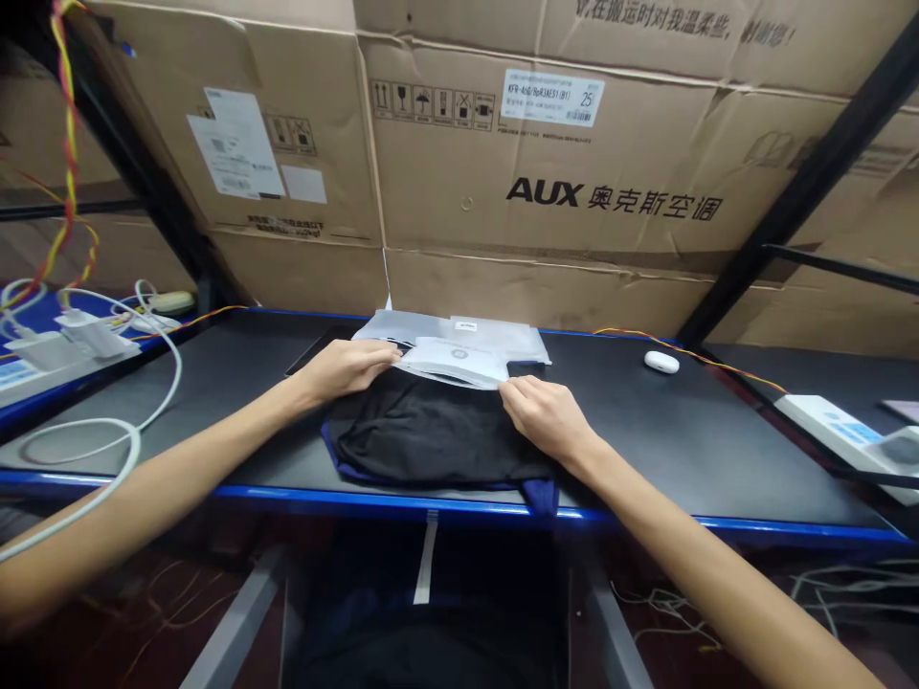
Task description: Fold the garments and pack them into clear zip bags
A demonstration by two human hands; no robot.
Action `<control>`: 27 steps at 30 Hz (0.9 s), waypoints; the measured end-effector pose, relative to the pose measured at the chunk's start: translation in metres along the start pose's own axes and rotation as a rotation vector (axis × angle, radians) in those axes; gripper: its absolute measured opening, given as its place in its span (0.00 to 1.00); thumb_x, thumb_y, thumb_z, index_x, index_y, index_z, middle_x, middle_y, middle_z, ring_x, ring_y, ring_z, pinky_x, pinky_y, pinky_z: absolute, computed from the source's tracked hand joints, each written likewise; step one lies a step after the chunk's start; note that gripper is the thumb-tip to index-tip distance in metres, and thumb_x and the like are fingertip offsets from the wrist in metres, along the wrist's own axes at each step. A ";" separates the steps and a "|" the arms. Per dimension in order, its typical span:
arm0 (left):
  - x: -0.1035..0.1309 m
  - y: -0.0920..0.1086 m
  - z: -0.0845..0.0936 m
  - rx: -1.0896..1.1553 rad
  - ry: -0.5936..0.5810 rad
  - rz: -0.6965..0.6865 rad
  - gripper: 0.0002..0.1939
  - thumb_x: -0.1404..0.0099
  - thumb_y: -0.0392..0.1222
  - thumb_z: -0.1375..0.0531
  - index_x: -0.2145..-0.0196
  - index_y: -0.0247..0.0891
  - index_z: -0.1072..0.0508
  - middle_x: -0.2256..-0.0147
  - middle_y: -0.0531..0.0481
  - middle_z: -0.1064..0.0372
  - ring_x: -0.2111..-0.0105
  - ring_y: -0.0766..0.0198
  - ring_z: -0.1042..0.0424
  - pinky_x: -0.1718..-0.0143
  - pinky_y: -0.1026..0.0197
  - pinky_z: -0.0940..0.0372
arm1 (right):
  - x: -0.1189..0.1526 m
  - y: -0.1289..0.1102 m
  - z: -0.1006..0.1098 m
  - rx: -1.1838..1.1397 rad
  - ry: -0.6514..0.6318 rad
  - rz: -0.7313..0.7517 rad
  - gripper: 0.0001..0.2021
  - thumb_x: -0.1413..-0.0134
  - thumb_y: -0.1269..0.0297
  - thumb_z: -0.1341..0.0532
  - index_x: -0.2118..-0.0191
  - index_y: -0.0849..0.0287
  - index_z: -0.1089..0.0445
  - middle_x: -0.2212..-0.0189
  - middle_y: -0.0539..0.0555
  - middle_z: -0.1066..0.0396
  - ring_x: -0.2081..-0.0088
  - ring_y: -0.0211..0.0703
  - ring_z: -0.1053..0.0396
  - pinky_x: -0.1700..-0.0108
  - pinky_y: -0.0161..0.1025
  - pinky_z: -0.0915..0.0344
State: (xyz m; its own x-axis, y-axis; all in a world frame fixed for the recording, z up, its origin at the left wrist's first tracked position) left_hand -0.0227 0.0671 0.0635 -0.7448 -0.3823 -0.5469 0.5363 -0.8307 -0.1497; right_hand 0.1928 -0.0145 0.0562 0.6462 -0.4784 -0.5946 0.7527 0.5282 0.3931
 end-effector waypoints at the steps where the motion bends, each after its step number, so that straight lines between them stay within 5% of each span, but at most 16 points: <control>1: -0.002 0.001 0.002 -0.034 0.004 0.012 0.13 0.28 0.36 0.47 0.59 0.40 0.22 0.55 0.48 0.21 0.55 0.61 0.21 0.56 0.62 0.27 | 0.000 -0.001 0.002 0.002 0.018 0.010 0.12 0.32 0.72 0.46 0.64 0.60 0.27 0.69 0.54 0.22 0.68 0.39 0.28 0.66 0.36 0.40; 4: -0.008 0.011 0.017 -0.075 0.087 0.031 0.15 0.31 0.29 0.48 0.57 0.38 0.23 0.54 0.47 0.22 0.52 0.58 0.23 0.53 0.58 0.27 | 0.000 -0.002 0.005 0.010 0.045 0.021 0.11 0.32 0.73 0.46 0.63 0.60 0.27 0.69 0.53 0.22 0.69 0.39 0.29 0.66 0.36 0.40; 7: -0.014 0.045 0.027 -0.013 0.126 -0.080 0.16 0.32 0.27 0.48 0.56 0.36 0.24 0.57 0.46 0.22 0.54 0.59 0.23 0.52 0.58 0.27 | 0.001 -0.002 0.002 0.019 0.031 0.013 0.11 0.32 0.74 0.46 0.62 0.60 0.26 0.69 0.52 0.22 0.69 0.39 0.29 0.67 0.36 0.40; 10: -0.017 0.089 0.013 0.048 -0.002 -0.264 0.14 0.31 0.30 0.47 0.52 0.34 0.25 0.54 0.43 0.22 0.53 0.58 0.23 0.51 0.58 0.27 | 0.001 -0.005 0.004 0.031 0.047 0.024 0.11 0.32 0.76 0.46 0.60 0.61 0.26 0.70 0.52 0.23 0.69 0.39 0.29 0.68 0.36 0.40; 12: -0.021 0.101 0.006 0.049 -0.012 -0.248 0.15 0.29 0.32 0.47 0.48 0.32 0.26 0.50 0.40 0.24 0.49 0.56 0.24 0.48 0.56 0.27 | 0.001 -0.008 0.007 0.034 0.069 0.041 0.10 0.33 0.76 0.45 0.60 0.62 0.26 0.70 0.52 0.23 0.69 0.39 0.29 0.68 0.36 0.40; 20: -0.046 0.090 -0.003 0.083 0.076 -0.119 0.18 0.26 0.35 0.49 0.42 0.33 0.31 0.42 0.38 0.30 0.41 0.53 0.30 0.40 0.50 0.32 | -0.004 -0.007 0.003 -0.016 -0.011 0.000 0.14 0.32 0.75 0.47 0.55 0.59 0.25 0.66 0.53 0.21 0.66 0.41 0.28 0.64 0.36 0.34; 27: -0.073 0.082 -0.038 0.119 -0.169 0.041 0.22 0.34 0.40 0.41 0.44 0.31 0.30 0.46 0.34 0.28 0.46 0.43 0.28 0.44 0.44 0.32 | -0.003 -0.015 0.004 -0.023 0.021 0.069 0.16 0.34 0.78 0.49 0.53 0.60 0.25 0.66 0.54 0.23 0.65 0.43 0.29 0.65 0.36 0.33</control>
State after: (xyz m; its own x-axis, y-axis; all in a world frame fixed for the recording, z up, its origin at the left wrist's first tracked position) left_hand 0.0912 0.0423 0.0595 -0.7845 -0.4712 -0.4031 0.5245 -0.8510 -0.0261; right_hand 0.1807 -0.0239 0.0550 0.6938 -0.4257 -0.5809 0.7030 0.5756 0.4177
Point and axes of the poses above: each hand's wrist, its own x-axis away from the middle knuckle, its own z-axis out of the back of the hand, y = z × x, the point moved 10 cm from there along -x, towards the middle knuckle
